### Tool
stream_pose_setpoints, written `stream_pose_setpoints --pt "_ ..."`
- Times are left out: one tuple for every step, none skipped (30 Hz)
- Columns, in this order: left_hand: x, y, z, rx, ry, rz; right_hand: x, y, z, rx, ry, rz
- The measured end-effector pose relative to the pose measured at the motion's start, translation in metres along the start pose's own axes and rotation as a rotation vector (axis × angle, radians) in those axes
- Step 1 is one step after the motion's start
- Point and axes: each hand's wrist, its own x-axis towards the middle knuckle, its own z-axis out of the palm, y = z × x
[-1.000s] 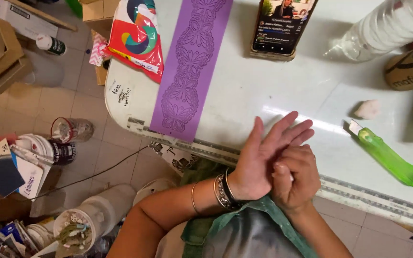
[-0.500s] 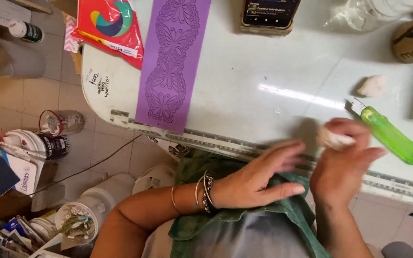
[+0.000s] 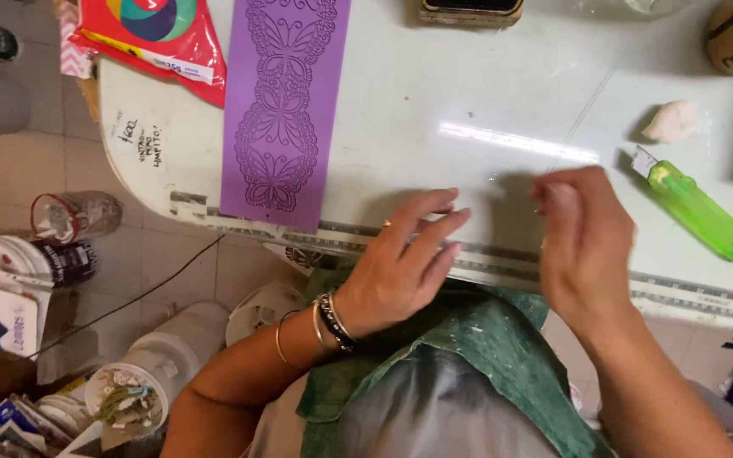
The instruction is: Kneading and preparing small portions of white clay for a craft project by hand and using a spray bottle.
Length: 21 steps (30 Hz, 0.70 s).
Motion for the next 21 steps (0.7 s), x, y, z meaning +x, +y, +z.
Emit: stream_pose_setpoints --pt "0.000 0.000 -0.009 0.004 0.019 -0.018 0.005 0.004 0.007 -0.051 -0.072 0.062" --pt "0.001 -0.003 -0.015 -0.006 0.013 -0.018 0.006 0.001 0.010 -0.056 -0.071 0.073" --pt "0.001 -0.006 -0.019 -0.009 0.083 -0.042 0.007 -0.002 0.011 0.004 -0.083 -0.055" --pt "0.001 -0.009 -0.023 -0.011 0.153 -0.067 0.009 -0.005 0.013 0.065 -0.095 -0.182" --pt "0.000 -0.010 -0.021 -0.022 0.153 -0.075 0.010 -0.002 0.016 0.059 -0.104 -0.173" --pt "0.000 -0.012 -0.018 0.004 0.161 -0.048 0.011 0.001 0.018 0.052 -0.185 -0.221" --pt "-0.001 -0.012 -0.016 0.028 0.162 -0.022 0.010 0.003 0.021 0.050 -0.265 -0.262" --pt "-0.002 -0.007 -0.017 0.017 0.155 -0.031 0.011 0.004 0.025 0.048 -0.272 -0.247" --pt "0.000 -0.004 -0.019 0.009 0.134 -0.054 0.016 0.006 0.029 0.010 -0.353 -0.305" --pt "0.003 -0.002 -0.020 0.001 0.112 -0.078 0.021 0.007 0.033 -0.029 -0.435 -0.362" --pt "0.005 -0.006 -0.016 -0.007 0.111 -0.076 0.023 0.013 0.038 -0.035 -0.435 -0.356" --pt "0.006 -0.009 -0.012 0.017 0.209 -0.053 0.025 0.018 0.044 0.052 -0.407 -0.433" --pt "0.006 -0.012 -0.008 0.042 0.308 -0.038 0.026 0.023 0.050 0.141 -0.383 -0.511" --pt "0.004 -0.014 -0.005 0.036 0.309 -0.042 0.026 0.028 0.050 0.138 -0.388 -0.505" --pt "0.003 -0.017 -0.004 0.080 0.316 -0.051 0.028 0.031 0.052 0.203 -0.386 -0.462" --pt "0.001 -0.018 -0.003 0.125 0.324 -0.059 0.029 0.033 0.052 0.267 -0.385 -0.417" --pt "0.001 -0.018 -0.007 0.130 0.327 -0.055 0.030 0.037 0.056 0.269 -0.383 -0.425" --pt "0.000 -0.017 -0.010 0.103 0.303 -0.067 0.030 0.039 0.058 0.370 -0.325 -0.381" --pt "0.002 -0.015 -0.012 0.067 0.280 -0.066 0.030 0.042 0.058 0.460 -0.259 -0.338" --pt "0.000 -0.012 -0.015 0.065 0.284 -0.052 0.034 0.029 0.050 0.451 -0.248 -0.346" --pt "0.001 -0.011 -0.019 0.029 0.212 -0.069 0.041 0.016 0.043 0.656 -0.138 -0.097"
